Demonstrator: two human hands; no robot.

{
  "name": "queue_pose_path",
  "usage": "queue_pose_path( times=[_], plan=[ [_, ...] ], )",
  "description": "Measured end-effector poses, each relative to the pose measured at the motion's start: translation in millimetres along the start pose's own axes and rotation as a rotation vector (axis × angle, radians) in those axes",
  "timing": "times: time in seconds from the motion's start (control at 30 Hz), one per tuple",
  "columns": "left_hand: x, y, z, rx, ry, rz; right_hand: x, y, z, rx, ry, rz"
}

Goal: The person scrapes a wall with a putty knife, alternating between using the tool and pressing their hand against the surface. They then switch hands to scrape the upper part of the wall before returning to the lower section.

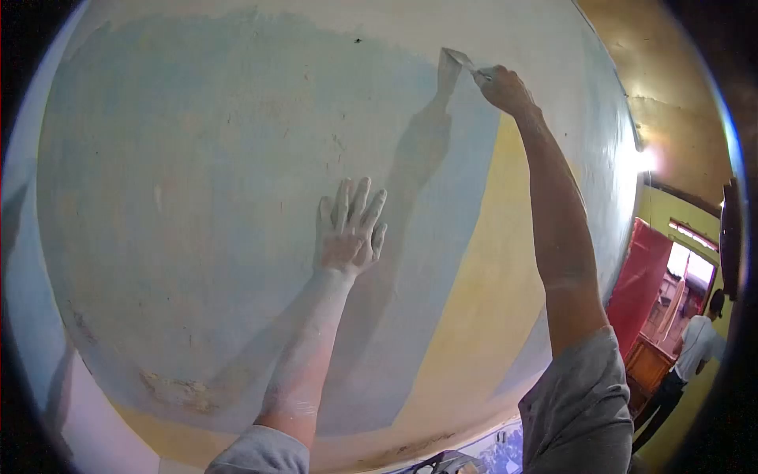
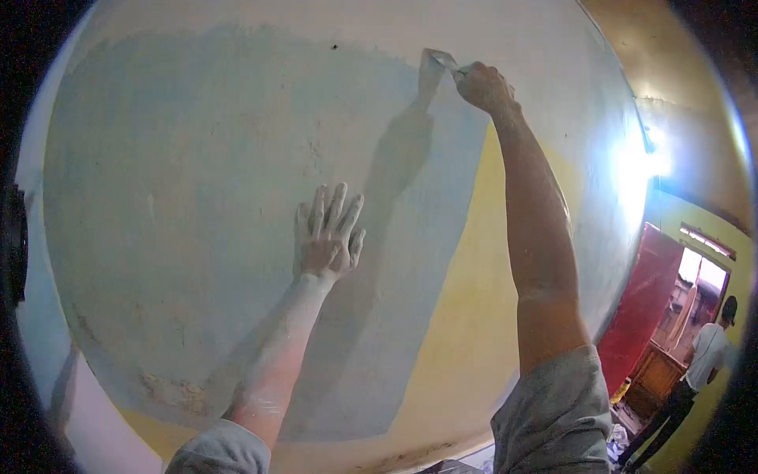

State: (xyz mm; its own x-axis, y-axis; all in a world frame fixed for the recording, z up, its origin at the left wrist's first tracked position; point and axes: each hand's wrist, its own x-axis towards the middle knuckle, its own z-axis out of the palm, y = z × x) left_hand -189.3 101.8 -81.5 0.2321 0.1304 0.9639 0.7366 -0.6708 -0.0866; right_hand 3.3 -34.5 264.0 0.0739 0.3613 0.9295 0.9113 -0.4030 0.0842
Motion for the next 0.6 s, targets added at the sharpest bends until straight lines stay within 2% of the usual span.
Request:
queue_pose_path(
  times=[0.07,0.23,0.33,0.43,0.47,0.53,0.6],
  plan=[
    [0.1,2.4,1.3,0.018,-0.009,0.004,-5.3,10.2,7.0,-0.005,0.025,0.051],
    [0.3,0.4,-2.1,0.013,-0.004,-0.005,-22.4,3.6,-0.6,0.035,0.036,-0.009],
    [-1.3,7.1,-2.8,0.015,-0.03,-0.001,-23.8,14.4,1.1,-0.013,-0.076,0.009],
    [2.4,6.7,-1.4,0.011,0.017,-0.023,-41.0,-0.5,6.8,-0.049,-0.046,0.029],
    [3.8,6.3,1.0,0.01,0.014,-0.025,-63.0,-11.1,4.1,-0.037,-0.035,0.055],
    [6.0,5.9,-1.0,0.017,0.011,-0.017,-93.0,-8.9,16.6,-0.042,-0.071,-0.029],
    [8.0,9.5,-5.7,0.024,-0.006,-0.037,-146.0,-27.2,-7.6,0.009,-0.238,-0.011]
  ],
)
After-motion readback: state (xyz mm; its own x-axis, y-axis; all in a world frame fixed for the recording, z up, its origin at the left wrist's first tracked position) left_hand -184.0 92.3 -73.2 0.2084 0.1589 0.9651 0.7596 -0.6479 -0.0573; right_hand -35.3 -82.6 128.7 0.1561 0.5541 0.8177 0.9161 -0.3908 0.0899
